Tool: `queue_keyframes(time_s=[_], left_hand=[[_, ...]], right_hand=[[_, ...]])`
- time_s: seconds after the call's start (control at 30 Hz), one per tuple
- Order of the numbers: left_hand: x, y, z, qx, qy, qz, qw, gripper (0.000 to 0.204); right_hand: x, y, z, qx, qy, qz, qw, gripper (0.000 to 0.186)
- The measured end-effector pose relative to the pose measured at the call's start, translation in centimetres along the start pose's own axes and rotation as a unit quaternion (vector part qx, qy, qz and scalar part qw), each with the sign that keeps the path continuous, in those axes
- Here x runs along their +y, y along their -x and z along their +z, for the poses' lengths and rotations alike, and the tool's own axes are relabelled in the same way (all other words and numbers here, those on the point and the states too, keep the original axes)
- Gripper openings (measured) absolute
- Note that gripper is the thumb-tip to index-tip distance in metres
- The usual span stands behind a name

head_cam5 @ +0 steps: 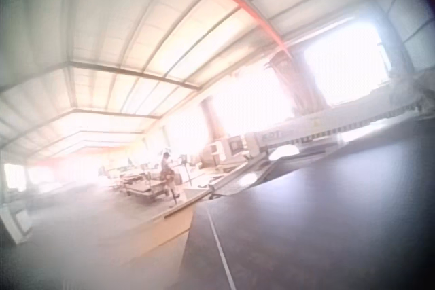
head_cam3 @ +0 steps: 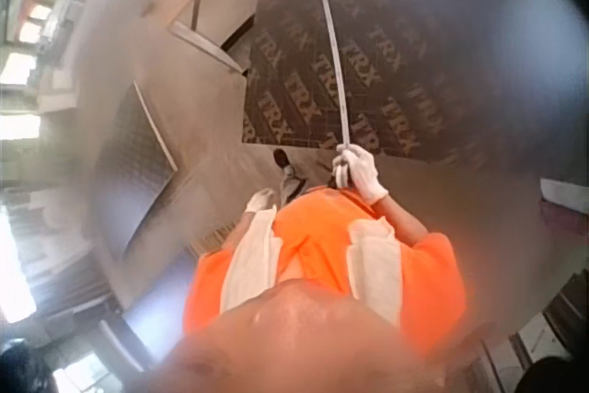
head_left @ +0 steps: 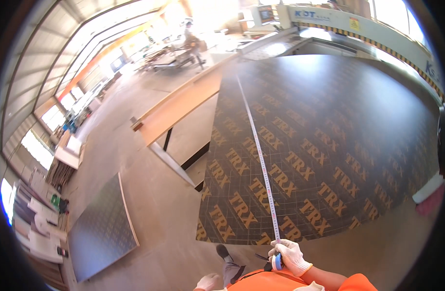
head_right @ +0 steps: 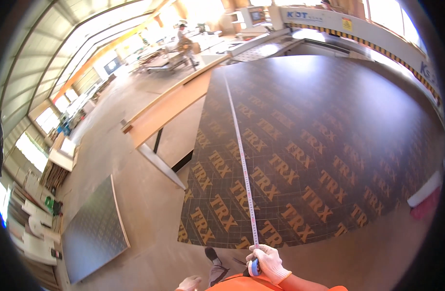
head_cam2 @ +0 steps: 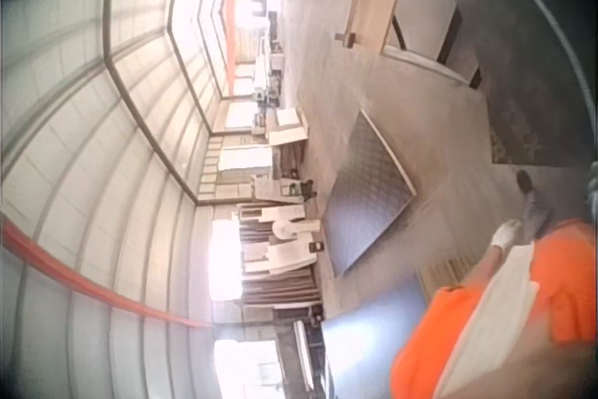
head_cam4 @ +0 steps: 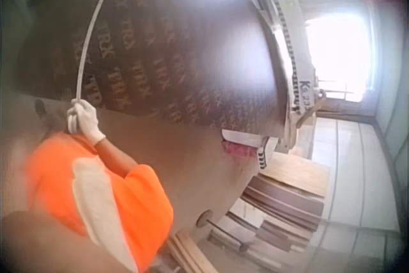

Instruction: The person measures a wooden board using a tape measure. With the assistance of a coworker, the person carries wooden boards across the workshop and loads a large board into an industrial cutting machine.

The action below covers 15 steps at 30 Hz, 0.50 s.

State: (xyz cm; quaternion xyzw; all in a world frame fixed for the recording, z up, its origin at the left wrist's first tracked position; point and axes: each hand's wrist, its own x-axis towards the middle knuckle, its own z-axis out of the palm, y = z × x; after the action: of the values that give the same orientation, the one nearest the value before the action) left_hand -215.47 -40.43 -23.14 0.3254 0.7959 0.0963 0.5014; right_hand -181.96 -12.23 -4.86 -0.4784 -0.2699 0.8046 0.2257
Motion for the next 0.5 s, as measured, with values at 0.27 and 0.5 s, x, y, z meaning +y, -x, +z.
queue_keyframes(time_s=[0.27, 0.5], left_hand=[[7.6, -14.4, -22.4, -0.046, -0.181, 0.066, 0.980, 0.058], [6.6, -19.9, -32.8, -0.057, -0.194, 0.028, 0.979, 0.058]], right_hand=[[2.7, -3.3, 12.6, 0.102, -0.034, 0.002, 0.994, 0.029], [4.0, -4.2, 20.7, 0.134, -0.031, 0.032, 0.990, 0.030]])
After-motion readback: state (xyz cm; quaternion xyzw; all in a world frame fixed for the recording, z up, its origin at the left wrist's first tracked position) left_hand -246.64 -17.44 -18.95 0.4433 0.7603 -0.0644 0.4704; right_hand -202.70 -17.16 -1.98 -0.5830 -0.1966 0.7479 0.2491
